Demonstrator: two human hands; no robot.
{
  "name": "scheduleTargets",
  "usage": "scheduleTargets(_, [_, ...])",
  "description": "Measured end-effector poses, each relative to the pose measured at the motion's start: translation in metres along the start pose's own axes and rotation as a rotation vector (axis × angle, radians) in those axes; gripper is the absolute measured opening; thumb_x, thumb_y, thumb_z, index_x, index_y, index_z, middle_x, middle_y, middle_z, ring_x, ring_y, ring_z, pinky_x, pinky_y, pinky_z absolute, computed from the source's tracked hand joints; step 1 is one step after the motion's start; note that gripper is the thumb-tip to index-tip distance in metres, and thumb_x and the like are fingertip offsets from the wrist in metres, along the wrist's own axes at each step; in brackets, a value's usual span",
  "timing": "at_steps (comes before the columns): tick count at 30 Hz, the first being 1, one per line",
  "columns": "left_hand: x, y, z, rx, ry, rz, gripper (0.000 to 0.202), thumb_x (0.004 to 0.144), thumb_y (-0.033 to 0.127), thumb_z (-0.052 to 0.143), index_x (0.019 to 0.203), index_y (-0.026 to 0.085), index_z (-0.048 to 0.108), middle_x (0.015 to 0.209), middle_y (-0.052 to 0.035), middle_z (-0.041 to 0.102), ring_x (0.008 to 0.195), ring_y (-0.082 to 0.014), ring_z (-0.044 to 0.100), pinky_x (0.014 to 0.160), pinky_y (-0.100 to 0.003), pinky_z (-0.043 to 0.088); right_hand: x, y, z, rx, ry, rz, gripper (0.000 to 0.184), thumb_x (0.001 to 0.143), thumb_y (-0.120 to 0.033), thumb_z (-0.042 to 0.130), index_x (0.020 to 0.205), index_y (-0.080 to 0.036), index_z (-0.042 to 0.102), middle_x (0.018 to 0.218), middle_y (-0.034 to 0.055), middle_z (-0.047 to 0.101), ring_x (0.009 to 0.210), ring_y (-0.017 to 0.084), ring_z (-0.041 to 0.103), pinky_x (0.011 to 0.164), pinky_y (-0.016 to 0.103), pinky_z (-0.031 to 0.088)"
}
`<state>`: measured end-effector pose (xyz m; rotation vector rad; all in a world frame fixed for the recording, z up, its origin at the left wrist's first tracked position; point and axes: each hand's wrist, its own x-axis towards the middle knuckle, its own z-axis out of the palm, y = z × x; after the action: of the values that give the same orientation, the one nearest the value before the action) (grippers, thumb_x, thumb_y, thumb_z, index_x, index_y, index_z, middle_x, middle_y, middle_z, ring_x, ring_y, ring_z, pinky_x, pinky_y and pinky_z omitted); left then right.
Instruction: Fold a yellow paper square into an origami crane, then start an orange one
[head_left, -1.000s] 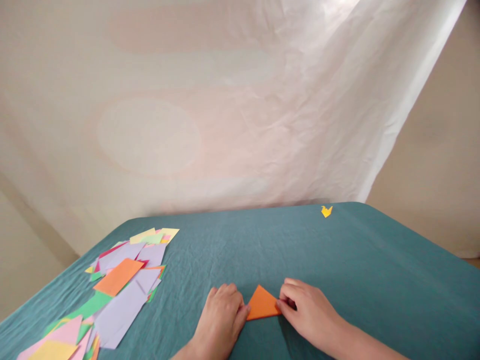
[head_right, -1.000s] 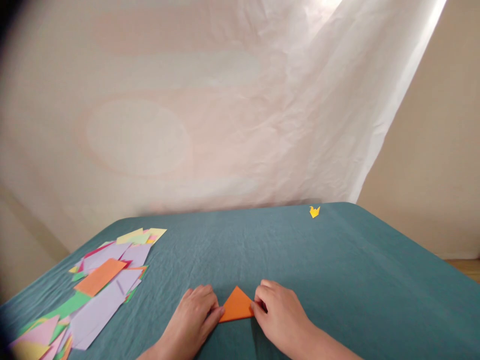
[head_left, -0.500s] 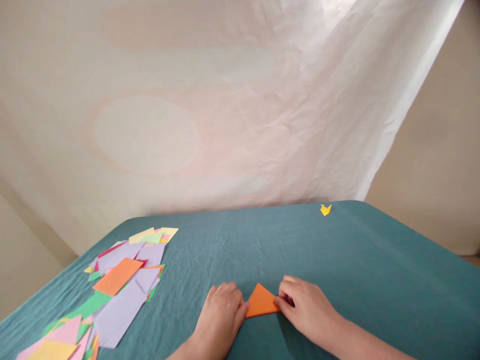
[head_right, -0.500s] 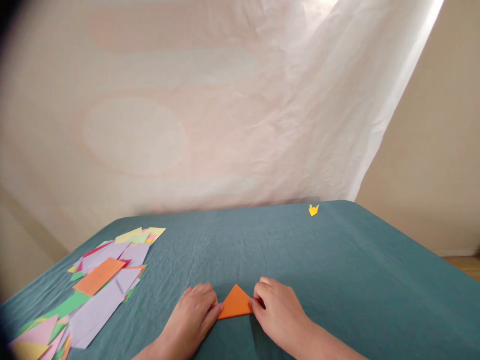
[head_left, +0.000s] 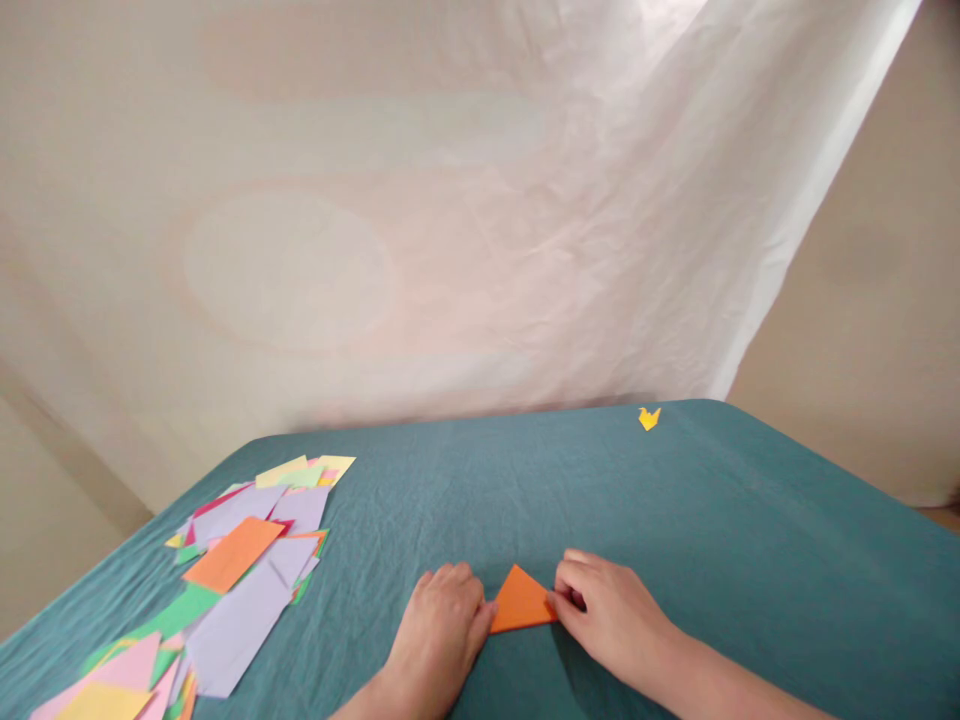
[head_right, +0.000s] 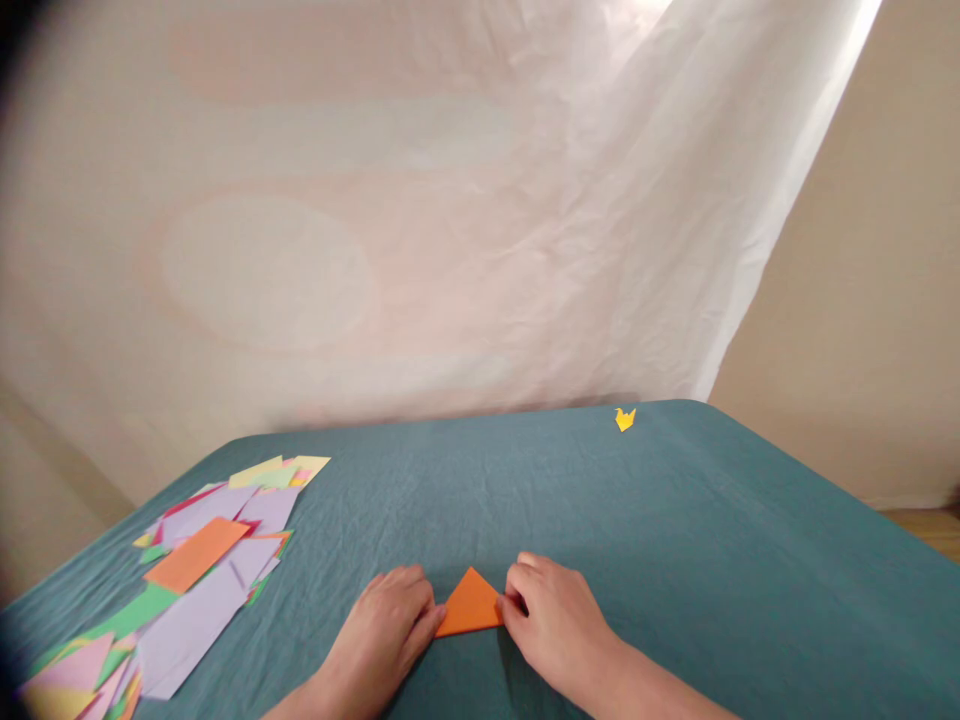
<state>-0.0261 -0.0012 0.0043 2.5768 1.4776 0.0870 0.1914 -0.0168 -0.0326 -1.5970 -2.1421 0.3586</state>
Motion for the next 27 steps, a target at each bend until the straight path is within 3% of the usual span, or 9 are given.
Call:
scheduleTargets(13, [-0.002, -0.003, 0.000, 0.001, 0.002, 0.013, 0.024, 0.089, 0.024, 0.040, 0.076, 0.017, 0.059, 0.084, -0.0054, 0.060, 0.081, -0.0204, 0.055, 0.074, -0.031, 0.041, 0.001, 0.000, -0.001, 0.003, 0.001, 0.002, 0.015, 0.080, -0.014, 0.053, 0.065, -0.018, 0.054, 0.069, -0.0030, 0.056, 0.063, 0.010, 0.053, 0.058, 0.021, 0.029])
scheduleTargets(16, [-0.003, 0.001, -0.010, -0.032, 0.024, 0.033, 0.019, 0.086, 0.017, 0.042, 0.092, 0.018, 0.060, 0.098, -0.0056, 0.061, 0.091, -0.0208, 0.054, 0.080, -0.031, 0.041, 0.002, 0.000, -0.001, -0.001, -0.003, 0.003, 0.015, 0.079, -0.014, 0.053, 0.065, -0.018, 0.055, 0.069, -0.0027, 0.056, 0.064, 0.010, 0.054, 0.058, 0.021, 0.030])
scheduleTargets(18, [-0.003, 0.003, -0.017, -0.057, 0.006, 0.160, 0.040, 0.082, 0.008, 0.039, 0.117, 0.024, 0.053, 0.124, -0.0045, 0.055, 0.111, -0.0211, 0.048, 0.090, -0.034, 0.037, 0.001, 0.001, 0.000, 0.000, -0.003, 0.003, 0.015, 0.079, -0.013, 0.053, 0.065, -0.018, 0.055, 0.069, -0.0028, 0.056, 0.064, 0.010, 0.054, 0.058, 0.021, 0.030])
scheduleTargets(20, [-0.003, 0.004, -0.020, -0.043, -0.071, 0.291, 0.058, 0.079, 0.004, 0.038, 0.130, 0.030, 0.044, 0.139, -0.0014, 0.045, 0.124, -0.0225, 0.040, 0.096, -0.038, 0.033, 0.001, 0.001, 0.001, 0.002, 0.000, 0.002, 0.015, 0.079, -0.012, 0.053, 0.065, -0.018, 0.055, 0.069, -0.0032, 0.056, 0.063, 0.010, 0.053, 0.058, 0.021, 0.030])
scheduleTargets(23, [-0.001, 0.003, -0.018, 0.008, -0.161, 0.360, 0.070, 0.074, 0.002, 0.039, 0.137, 0.032, 0.036, 0.145, 0.0006, 0.039, 0.130, -0.0250, 0.034, 0.099, -0.044, 0.031, 0.000, 0.000, 0.000, -0.001, 0.003, 0.001, 0.015, 0.078, -0.011, 0.054, 0.065, -0.018, 0.053, 0.067, -0.0038, 0.055, 0.061, 0.010, 0.052, 0.057, 0.022, 0.031])
scheduleTargets(27, [0.001, -0.002, -0.011, 0.042, -0.175, 0.358, 0.075, 0.071, 0.001, 0.039, 0.139, 0.033, 0.032, 0.146, 0.0027, 0.035, 0.133, -0.0246, 0.032, 0.100, -0.046, 0.030, -0.003, -0.005, -0.005, 0.006, 0.046, -0.053, 0.011, 0.080, -0.009, 0.053, 0.075, -0.018, 0.055, 0.074, -0.0022, 0.056, 0.067, 0.012, 0.052, 0.061, 0.023, 0.036])
